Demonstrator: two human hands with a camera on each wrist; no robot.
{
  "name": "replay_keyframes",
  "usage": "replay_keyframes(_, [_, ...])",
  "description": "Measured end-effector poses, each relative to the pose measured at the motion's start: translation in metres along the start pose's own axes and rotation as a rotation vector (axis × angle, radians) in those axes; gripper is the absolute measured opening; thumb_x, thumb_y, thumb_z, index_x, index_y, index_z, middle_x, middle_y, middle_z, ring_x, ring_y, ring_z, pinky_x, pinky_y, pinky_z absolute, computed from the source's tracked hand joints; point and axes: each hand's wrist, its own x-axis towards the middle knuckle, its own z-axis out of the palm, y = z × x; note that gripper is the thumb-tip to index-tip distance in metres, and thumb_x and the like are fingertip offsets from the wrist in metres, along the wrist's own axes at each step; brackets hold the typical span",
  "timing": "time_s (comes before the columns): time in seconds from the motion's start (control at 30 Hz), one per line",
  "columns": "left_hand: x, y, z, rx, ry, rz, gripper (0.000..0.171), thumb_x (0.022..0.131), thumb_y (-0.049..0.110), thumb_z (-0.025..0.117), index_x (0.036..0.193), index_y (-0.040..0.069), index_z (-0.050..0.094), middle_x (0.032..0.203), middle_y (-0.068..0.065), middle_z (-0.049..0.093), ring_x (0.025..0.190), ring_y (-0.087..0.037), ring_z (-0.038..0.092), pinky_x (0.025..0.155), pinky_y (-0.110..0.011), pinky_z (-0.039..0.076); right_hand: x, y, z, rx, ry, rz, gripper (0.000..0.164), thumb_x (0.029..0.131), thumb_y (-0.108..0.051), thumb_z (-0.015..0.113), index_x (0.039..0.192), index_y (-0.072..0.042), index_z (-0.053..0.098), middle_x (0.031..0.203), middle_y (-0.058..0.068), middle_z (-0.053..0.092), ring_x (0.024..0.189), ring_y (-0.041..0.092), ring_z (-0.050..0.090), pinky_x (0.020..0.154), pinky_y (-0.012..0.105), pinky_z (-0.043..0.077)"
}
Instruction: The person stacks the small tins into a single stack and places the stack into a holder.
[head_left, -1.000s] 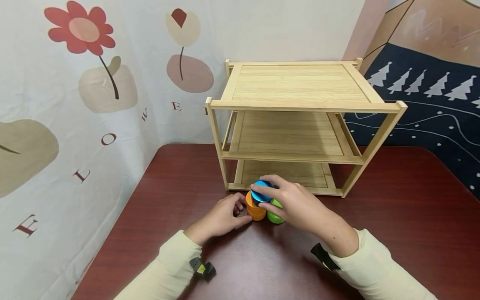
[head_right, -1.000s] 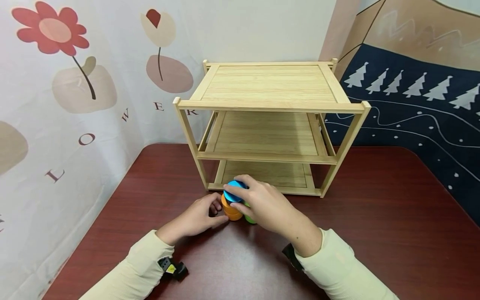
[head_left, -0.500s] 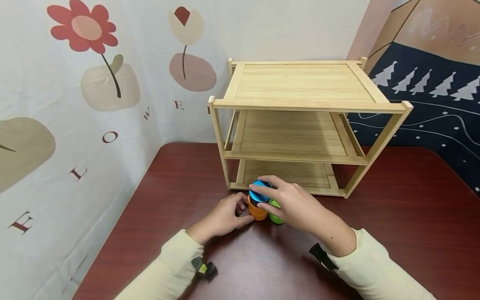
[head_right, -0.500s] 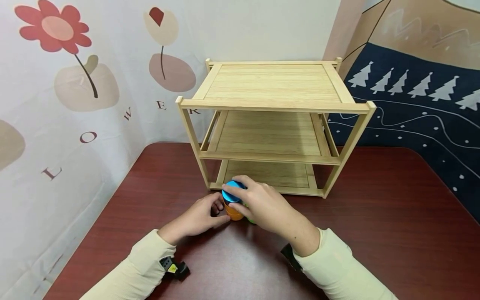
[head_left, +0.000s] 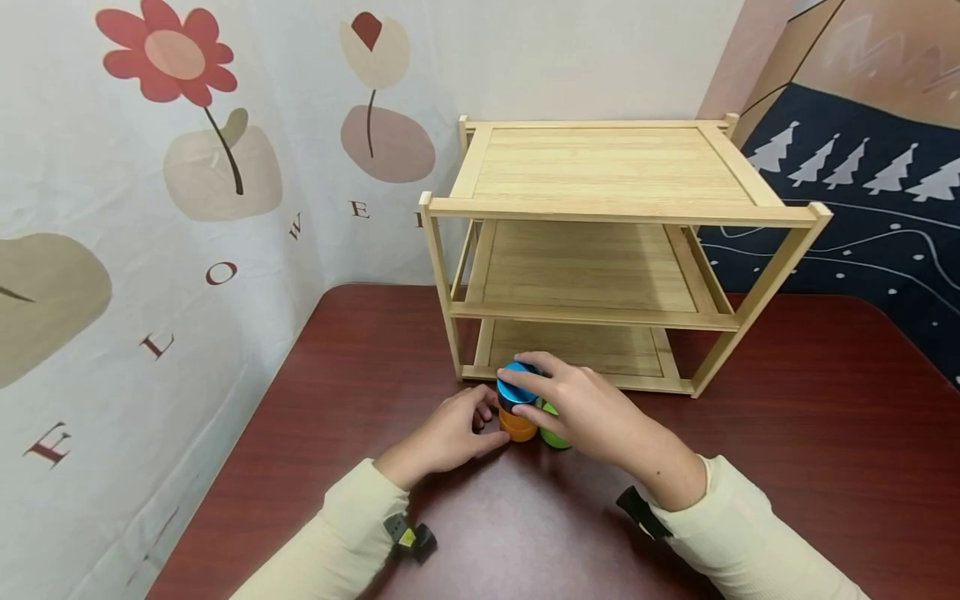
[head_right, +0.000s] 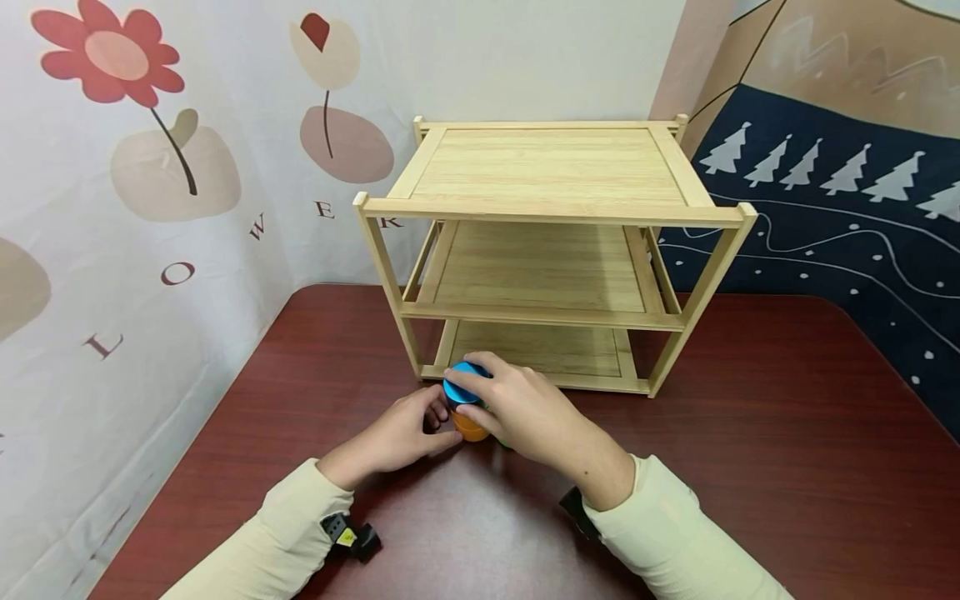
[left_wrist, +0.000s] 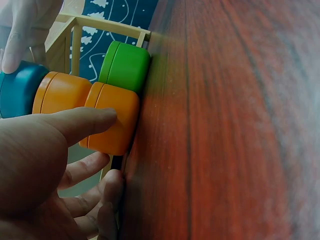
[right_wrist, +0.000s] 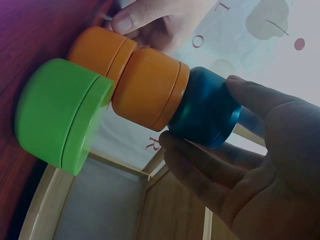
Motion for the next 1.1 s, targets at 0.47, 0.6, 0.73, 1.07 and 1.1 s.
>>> replay_keyframes(0.47, [0.0008,-0.0001,0.0003,0.008,0.009,0.011,0.034,0.087,0.025,0.078,0.113,0.011,0.061,0.102,-0.003,0.064,0.086,-0.011,0.058,0.076,-0.026,0.049,0.0023,0.0004,0.0004,-0.007,-0.021,0.026,0.042,0.094,-0.026,0.071,0.134,-0.014,0.063,0.134,0.014,0.060,0.089,0.023,0.073,0.074,0.032,0.059])
replay_keyframes(0.6, [0.0002,-0.0001,0.0000,0.011,0.008,0.006,0.035,0.087,0.025,0.078,0.113,0.011,0.061,0.101,-0.003,0.064,0.086,-0.010,0.058,0.076,-0.026,0.049,0.0025,0.0008,0.0010,-0.003,-0.024,0.024,0.043,0.094,-0.026,0.071,0.134,-0.013,0.063,0.135,0.014,0.060,0.089,0.022,0.073,0.074,0.032,0.059])
replay_keyframes(0.73, [0.0009,0.0000,0.0002,0.011,0.004,0.003,0.035,0.087,0.025,0.077,0.114,0.011,0.061,0.102,-0.003,0.064,0.087,-0.010,0.058,0.076,-0.027,0.049,0.0021,0.0016,0.0000,-0.005,-0.028,0.027,0.043,0.094,-0.026,0.071,0.135,-0.013,0.063,0.135,0.015,0.059,0.089,0.022,0.073,0.074,0.031,0.059])
replay_keyframes(1.07, [-0.0001,0.0006,-0.0003,0.015,0.003,0.000,0.035,0.088,0.026,0.077,0.114,0.011,0.061,0.101,-0.002,0.064,0.087,-0.011,0.058,0.077,-0.028,0.050,0.0005,0.0003,-0.0038,-0.027,-0.059,0.071,0.048,0.095,-0.032,0.069,0.139,-0.016,0.060,0.142,0.014,0.056,0.071,0.012,0.068,0.067,0.026,0.055])
replay_keyframes(1.1, [-0.0004,0.0004,-0.0003,0.017,0.001,-0.002,0.035,0.088,0.027,0.077,0.114,0.011,0.060,0.101,-0.002,0.064,0.087,-0.011,0.058,0.077,-0.028,0.050,0.0000,0.0001,-0.0040,-0.031,-0.060,0.075,0.048,0.095,-0.033,0.069,0.139,-0.017,0.059,0.142,0.014,0.055,0.070,0.012,0.067,0.067,0.026,0.054])
